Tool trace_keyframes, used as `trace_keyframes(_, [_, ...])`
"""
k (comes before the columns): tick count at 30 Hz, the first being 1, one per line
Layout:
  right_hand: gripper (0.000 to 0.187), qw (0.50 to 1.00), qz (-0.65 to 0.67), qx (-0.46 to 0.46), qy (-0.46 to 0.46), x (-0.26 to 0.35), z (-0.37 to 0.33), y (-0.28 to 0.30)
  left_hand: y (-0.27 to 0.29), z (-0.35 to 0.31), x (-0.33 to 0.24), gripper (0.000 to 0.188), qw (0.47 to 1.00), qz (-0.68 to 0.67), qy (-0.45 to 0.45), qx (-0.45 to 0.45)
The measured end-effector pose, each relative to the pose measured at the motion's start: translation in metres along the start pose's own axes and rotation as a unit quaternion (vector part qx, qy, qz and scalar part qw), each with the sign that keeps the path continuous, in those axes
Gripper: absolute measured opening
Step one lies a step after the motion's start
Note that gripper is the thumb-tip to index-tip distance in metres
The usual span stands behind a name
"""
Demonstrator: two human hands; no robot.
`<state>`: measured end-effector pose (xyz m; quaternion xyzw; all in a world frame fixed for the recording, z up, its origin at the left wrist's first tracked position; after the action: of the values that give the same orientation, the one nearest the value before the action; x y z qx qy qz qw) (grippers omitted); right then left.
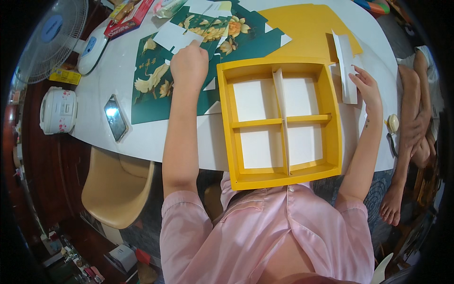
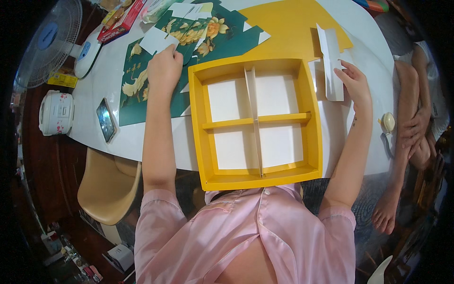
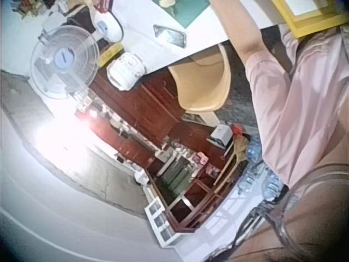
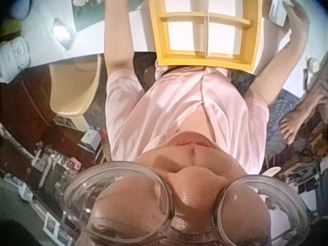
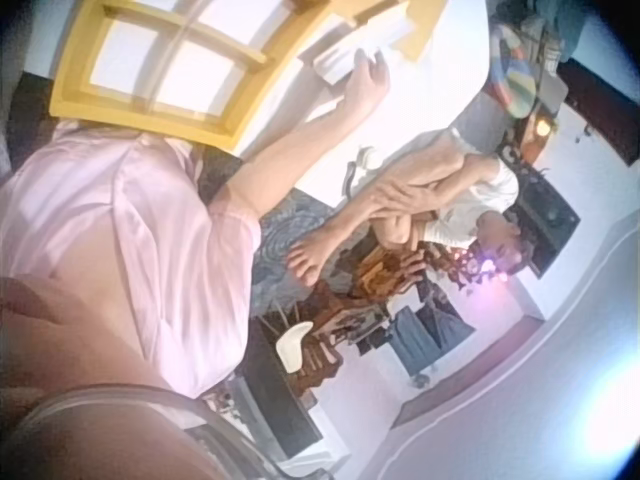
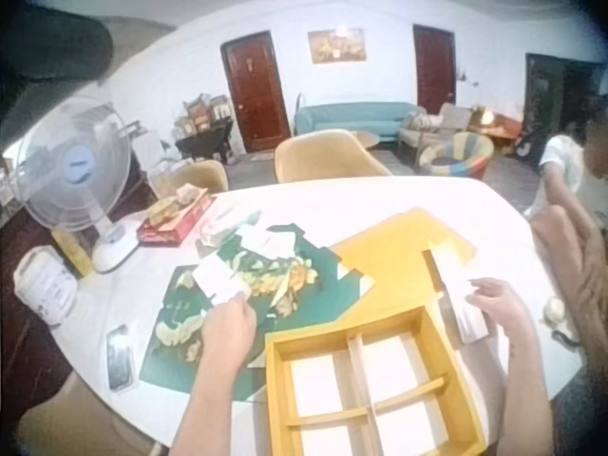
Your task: The person assembles a yellow cardboard box divider by inserting cardboard strips into pre-cut slots to create four compartments and then places it into a yellow outer box.
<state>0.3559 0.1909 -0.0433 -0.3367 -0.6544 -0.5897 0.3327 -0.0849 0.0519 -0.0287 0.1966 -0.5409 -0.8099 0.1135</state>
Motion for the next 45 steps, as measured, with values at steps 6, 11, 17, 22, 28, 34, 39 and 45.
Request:
trace_keyframes(6, [0.046, 0.997, -0.025, -0.064, 0.032, 0.003, -0.001, -0.005, 0.028, -0.001, 0.016, 0.022, 0.968, -0.170, 0.050, -0.176])
trace_keyframes(11, [0.037, 0.974, 0.037, -0.152, 0.166, 0.067, -0.030, -0.012, 0.081, -0.023, -0.043, 0.026, 0.681, -0.714, 0.073, -0.148])
trace_keyframes(17, [0.065, 0.914, 0.336, 0.163, 0.159, 0.169, -0.104, -0.080, 0.073, -0.070, -0.090, 0.036, 0.773, -0.620, -0.124, -0.047])
trace_keyframes(22, [0.070, 0.914, 0.326, 0.176, 0.166, 0.167, -0.099, -0.073, 0.068, -0.082, -0.122, 0.034, 0.793, -0.576, -0.177, 0.092])
trace_keyframes(28, [0.062, 0.915, 0.295, 0.206, 0.181, 0.157, -0.104, -0.078, 0.074, -0.089, -0.122, 0.063, 0.831, -0.449, -0.285, 0.164])
trace_keyframes(34, [0.058, 0.900, -0.014, 0.118, 0.419, 0.157, -0.112, -0.067, 0.060, -0.062, -0.099, 0.096, 0.627, -0.749, -0.036, 0.213])
trace_keyframes(39, [0.061, 0.886, -0.066, 0.108, 0.445, 0.159, -0.117, -0.071, 0.066, -0.058, -0.106, 0.113, 0.632, -0.745, -0.085, 0.195])
trace_keyframes(45, [0.082, 0.886, -0.023, 0.170, 0.430, 0.159, -0.115, -0.071, 0.071, -0.056, -0.098, 0.102, 0.654, -0.734, -0.095, 0.154])
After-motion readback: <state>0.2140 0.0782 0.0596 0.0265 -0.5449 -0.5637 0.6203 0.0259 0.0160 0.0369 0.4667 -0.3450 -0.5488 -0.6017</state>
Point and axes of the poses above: each hand's wrist, its own z-axis towards the middle knuckle, its own y-axis out of the back of the hand, x = y × z, the point moved 3 cm from there along z, towards the middle knuckle, and after that the axes turned 5 degrees about -x, right-handed, at the moved point
